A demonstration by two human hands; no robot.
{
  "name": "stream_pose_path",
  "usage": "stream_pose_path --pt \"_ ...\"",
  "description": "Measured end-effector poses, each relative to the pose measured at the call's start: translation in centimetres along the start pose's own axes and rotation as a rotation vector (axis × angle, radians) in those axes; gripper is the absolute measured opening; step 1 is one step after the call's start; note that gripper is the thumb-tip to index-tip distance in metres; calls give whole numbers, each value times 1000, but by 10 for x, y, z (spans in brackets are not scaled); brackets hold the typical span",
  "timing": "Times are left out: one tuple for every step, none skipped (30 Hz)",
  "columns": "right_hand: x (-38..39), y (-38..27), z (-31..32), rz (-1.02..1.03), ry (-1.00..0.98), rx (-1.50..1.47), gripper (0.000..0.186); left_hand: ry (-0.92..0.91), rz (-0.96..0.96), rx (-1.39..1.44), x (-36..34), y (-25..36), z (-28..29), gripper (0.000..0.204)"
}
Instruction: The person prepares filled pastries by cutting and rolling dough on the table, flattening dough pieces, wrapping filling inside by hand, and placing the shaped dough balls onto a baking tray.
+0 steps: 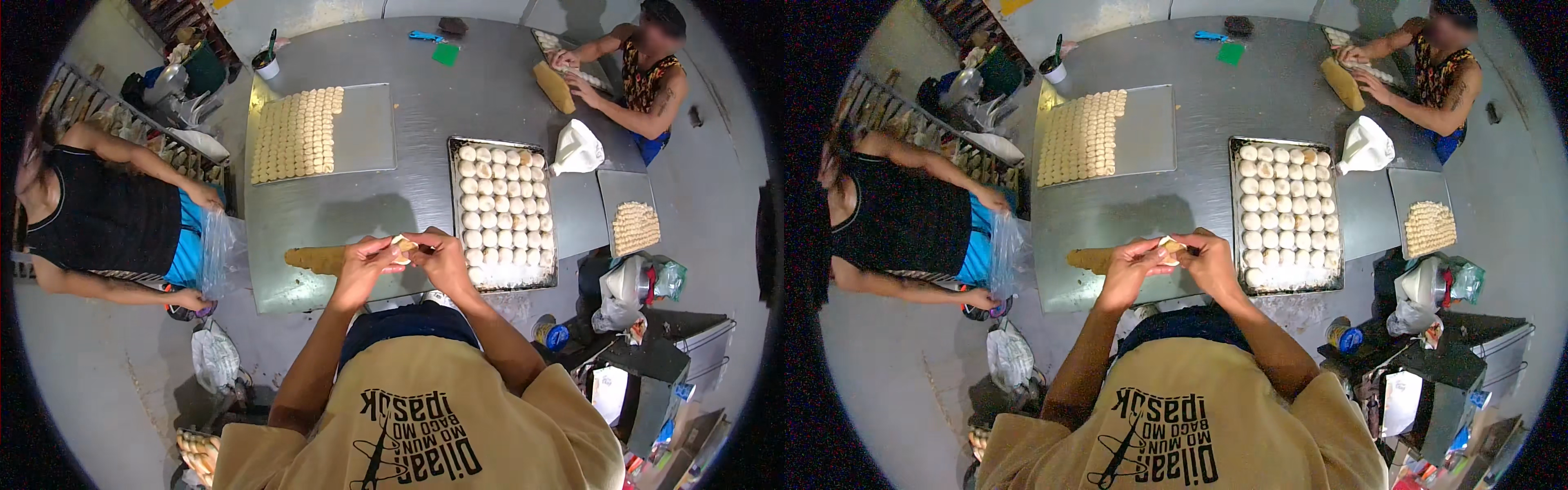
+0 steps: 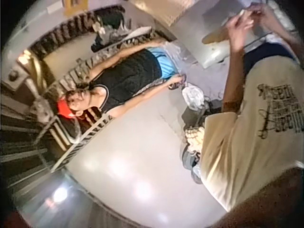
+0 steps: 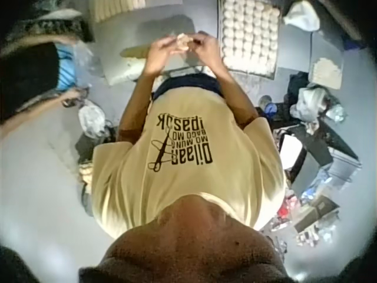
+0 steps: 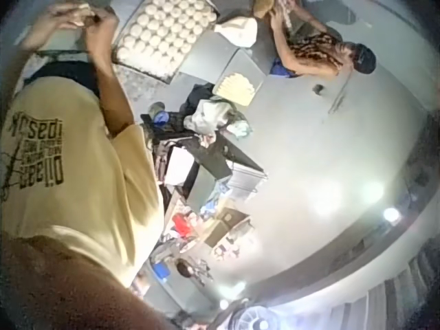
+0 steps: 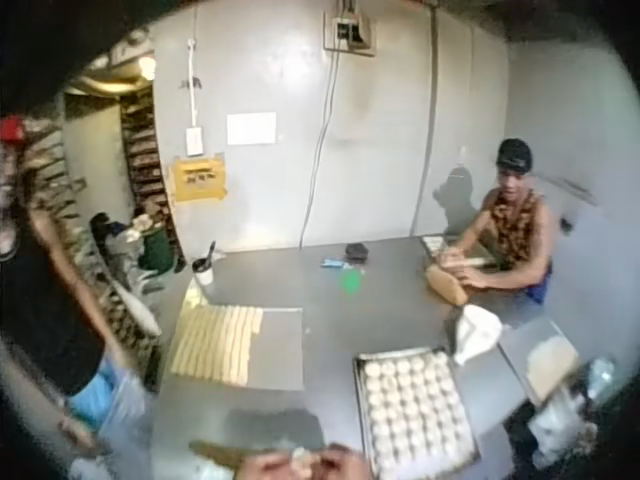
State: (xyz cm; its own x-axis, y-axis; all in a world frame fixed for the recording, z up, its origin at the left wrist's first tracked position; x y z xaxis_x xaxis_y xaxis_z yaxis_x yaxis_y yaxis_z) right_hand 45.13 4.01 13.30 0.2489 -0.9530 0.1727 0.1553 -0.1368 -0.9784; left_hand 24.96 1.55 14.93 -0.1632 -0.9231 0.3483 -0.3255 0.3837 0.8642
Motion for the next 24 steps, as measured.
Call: stream_pose_path --pt "-1 2 0 45 8 127 30 34 -35 -25 -5 -11 4 29" --pt "-3 -4 2 46 -1 123 30 43 -36 -26 -10 -24 6 29" --pt "-5 -10 6 -23 -47 87 32 88 -80 -44 -15 -37 8 28" --pt "-6 -12 11 -95 -86 50 33 126 -118 -64 -18 -43 3 26" --pt "-9 -8 14 -99 -91 45 33 132 -113 -66 -20 -49 -2 26" --pt "-14 1 16 -140 -91 -71 33 187 -170 -123 -22 -56 -7 24" --pt "-19 13 19 -183 -89 -187 34 240 -225 -180 -24 -59 -12 22" --pt "-24 33 25 -189 -90 -193 34 243 -218 -184 -26 -58 -16 22" --pt "-30 53 29 -59 -117 -116 32 206 -179 -209 -26 -55 -18 20" --pt "-35 52 31 70 -150 -40 30 176 -139 -231 -24 -52 -18 19" --pt "-38 53 34 62 -161 -47 30 172 -3 -21 -24 -47 -20 27" --pt "-41 53 38 116 -206 89 31 186 5 -22 -27 -46 -19 27" --pt "-43 43 38 174 -259 223 33 199 120 68 -27 -48 -14 32" --pt "-45 37 37 169 -269 216 33 201 237 157 -30 -43 -16 37" --pt "-48 32 34 138 -230 112 37 143 282 177 -28 -37 -17 39" --pt "-52 29 33 110 -185 11 42 148 284 177 -29 -33 -16 39" --pt "-56 38 35 36 -212 -152 52 140 289 256 -30 -29 -16 44" --pt "-59 48 38 34 -209 -152 52 128 293 336 -33 -27 -16 49" --pt "-60 47 36 71 -228 -55 51 130 293 340 -33 -31 -13 49" --pt "-61 46 33 109 -244 44 50 161 228 219 -35 -38 -10 49" --pt "-58 47 27 -98 -291 -274 43 189 162 99 -36 -42 -5 50" --pt "-57 47 23 -101 -290 -264 43 186 161 109 -37 -47 -1 50" --pt "-56 47 19 -125 -268 -238 40 175 154 59 -37 -51 3 47" --pt "-57 47 16 -149 -246 -210 38 166 146 10 -37 -55 7 45"
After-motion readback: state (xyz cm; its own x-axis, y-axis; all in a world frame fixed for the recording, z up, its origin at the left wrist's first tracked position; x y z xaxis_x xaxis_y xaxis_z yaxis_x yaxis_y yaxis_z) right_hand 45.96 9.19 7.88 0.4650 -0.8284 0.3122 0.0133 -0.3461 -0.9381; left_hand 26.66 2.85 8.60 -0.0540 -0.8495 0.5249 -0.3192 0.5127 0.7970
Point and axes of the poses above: each hand's wrist, its own x-axis away from the middle knuckle, its own z-axis out of the back of the hand, y = z × x, the point moved 1 cm from there along -x, towards the middle knuckle, and after that the axes turned 1 degree about x, right-handed, at the moved point
